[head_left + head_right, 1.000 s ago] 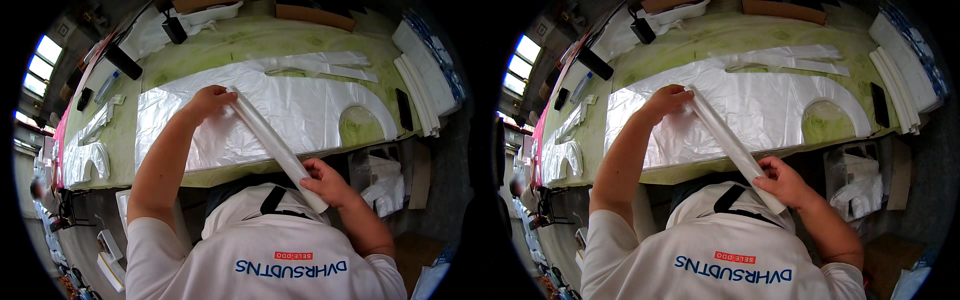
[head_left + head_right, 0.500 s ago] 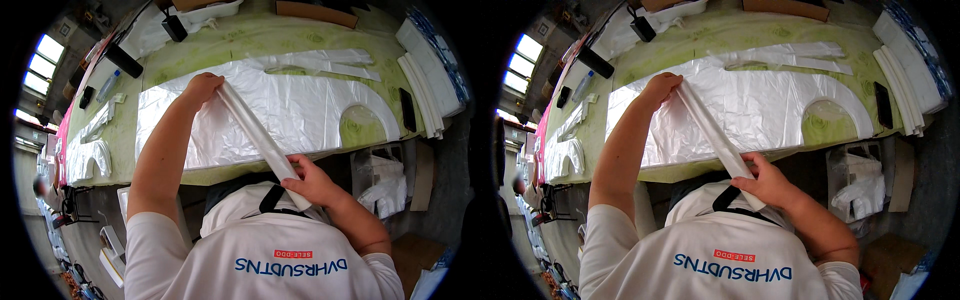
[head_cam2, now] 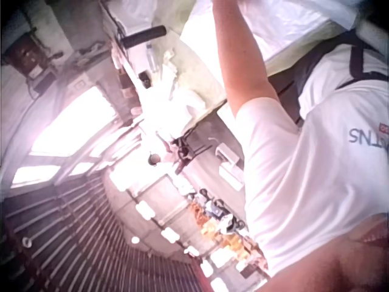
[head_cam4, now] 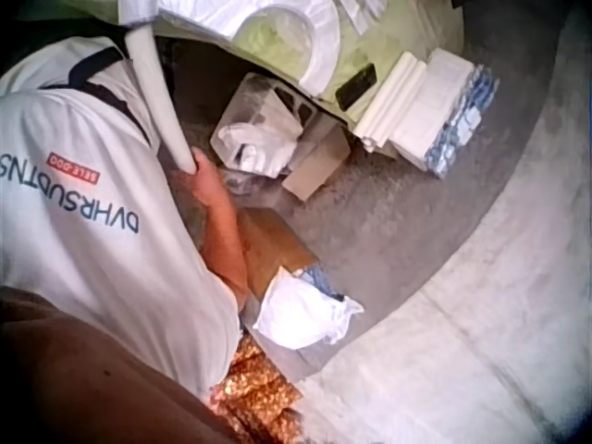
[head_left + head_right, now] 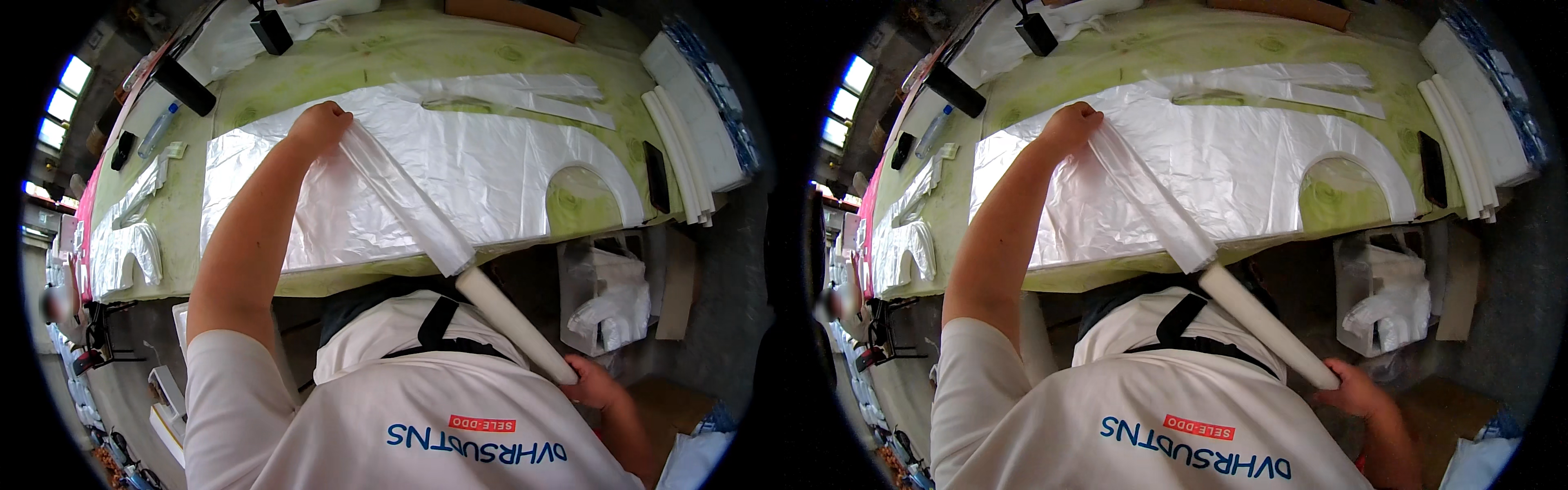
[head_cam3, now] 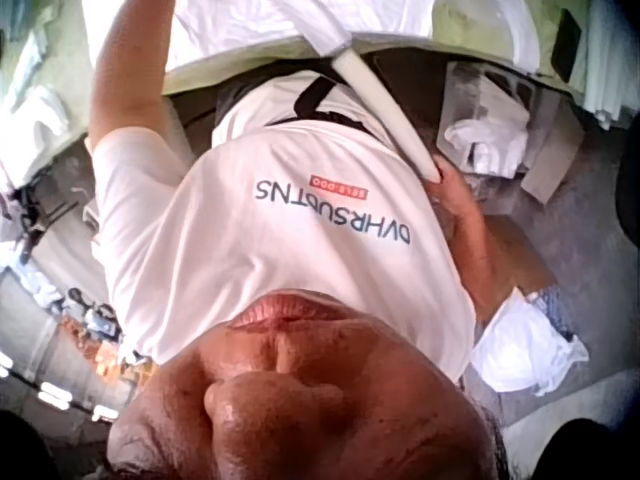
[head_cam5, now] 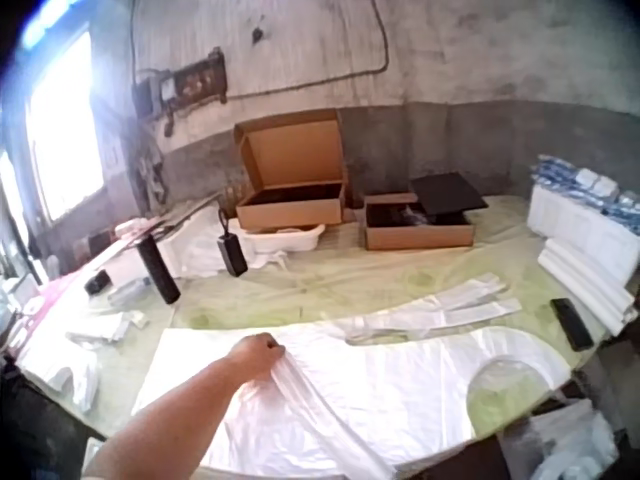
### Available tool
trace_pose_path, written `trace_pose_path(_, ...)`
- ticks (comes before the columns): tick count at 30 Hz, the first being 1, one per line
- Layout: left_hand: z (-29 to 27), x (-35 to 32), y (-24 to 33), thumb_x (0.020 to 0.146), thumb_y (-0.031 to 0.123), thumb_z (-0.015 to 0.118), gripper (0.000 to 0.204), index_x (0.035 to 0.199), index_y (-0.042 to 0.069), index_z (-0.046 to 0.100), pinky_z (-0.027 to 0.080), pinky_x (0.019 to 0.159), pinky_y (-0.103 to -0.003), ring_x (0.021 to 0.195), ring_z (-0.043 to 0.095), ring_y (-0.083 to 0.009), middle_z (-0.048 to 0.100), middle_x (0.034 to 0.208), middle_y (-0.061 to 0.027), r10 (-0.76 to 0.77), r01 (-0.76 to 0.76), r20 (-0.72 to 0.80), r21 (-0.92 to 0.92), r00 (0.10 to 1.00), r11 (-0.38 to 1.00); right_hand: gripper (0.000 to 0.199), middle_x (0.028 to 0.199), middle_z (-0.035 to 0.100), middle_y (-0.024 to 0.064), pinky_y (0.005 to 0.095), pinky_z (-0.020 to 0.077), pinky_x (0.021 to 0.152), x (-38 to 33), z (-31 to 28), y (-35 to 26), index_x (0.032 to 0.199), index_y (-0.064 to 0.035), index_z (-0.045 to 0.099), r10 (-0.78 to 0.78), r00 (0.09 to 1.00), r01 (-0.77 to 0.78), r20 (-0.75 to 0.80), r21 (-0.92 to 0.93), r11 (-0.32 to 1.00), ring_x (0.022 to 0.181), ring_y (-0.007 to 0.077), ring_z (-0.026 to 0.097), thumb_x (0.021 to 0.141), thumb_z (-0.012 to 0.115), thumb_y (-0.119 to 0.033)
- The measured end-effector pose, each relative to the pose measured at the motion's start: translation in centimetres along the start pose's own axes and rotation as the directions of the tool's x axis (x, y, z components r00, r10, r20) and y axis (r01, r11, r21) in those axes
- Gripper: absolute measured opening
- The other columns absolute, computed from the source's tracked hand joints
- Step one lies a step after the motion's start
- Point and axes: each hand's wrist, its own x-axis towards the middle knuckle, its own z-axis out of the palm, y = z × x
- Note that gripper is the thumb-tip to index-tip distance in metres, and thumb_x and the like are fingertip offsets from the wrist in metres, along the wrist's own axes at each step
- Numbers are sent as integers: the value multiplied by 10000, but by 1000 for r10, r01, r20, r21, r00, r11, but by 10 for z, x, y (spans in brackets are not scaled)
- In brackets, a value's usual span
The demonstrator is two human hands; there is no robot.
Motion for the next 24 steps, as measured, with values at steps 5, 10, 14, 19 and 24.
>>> trace_pose_path(5,-12,4,16,902,375,652,414,1081,4,689,565,784,-414,817,701,-316,730,950,-160,-36,39,60,-53,998,998,587,1096,672,60,320,541,860,3,2,56,1311,-58,582,-60,984,91,-169,182,979,1000,151,641,769,804,-38)
trace_pose_path(10,17,-35,0,886,312,746,531,1317,52,579,454,1040,-407,1246,546,-339,542,1380,-191,255,-390,-517,-169,817,905,614,1166,649,66,339,516,917,11,-14,49,1330,-29,559,-388,862,445,-326,120,887,1045,164,615,778,813,-110)
trace_pose_path(14,65,-145,27,796,592,765,1051,1572,48,310,160,1255,-521,1527,222,-391,296,1621,-207,790,-785,102,247,604,568,610,1195,648,78,347,500,945,30,-37,-15,1340,-22,555,-522,766,569,-376,19,822,1070,170,606,801,810,-150)
trace_pose_path(19,56,-186,17,785,318,792,844,1504,66,429,239,1246,-491,1489,330,-349,400,1583,-132,832,-863,240,205,501,461,527,1198,637,103,346,489,974,39,-48,-144,1310,-28,585,-728,580,623,-366,-377,686,1081,217,618,830,775,-138)
trace_pose_path(24,60,-192,-5,816,132,739,640,1427,147,548,303,1226,-467,1426,439,-318,525,1497,-60,886,-890,141,190,442,414,501,1155,636,146,419,497,949,73,-53,-227,1261,-68,643,-894,419,464,-160,-808,362,1073,339,617,821,780,-264)
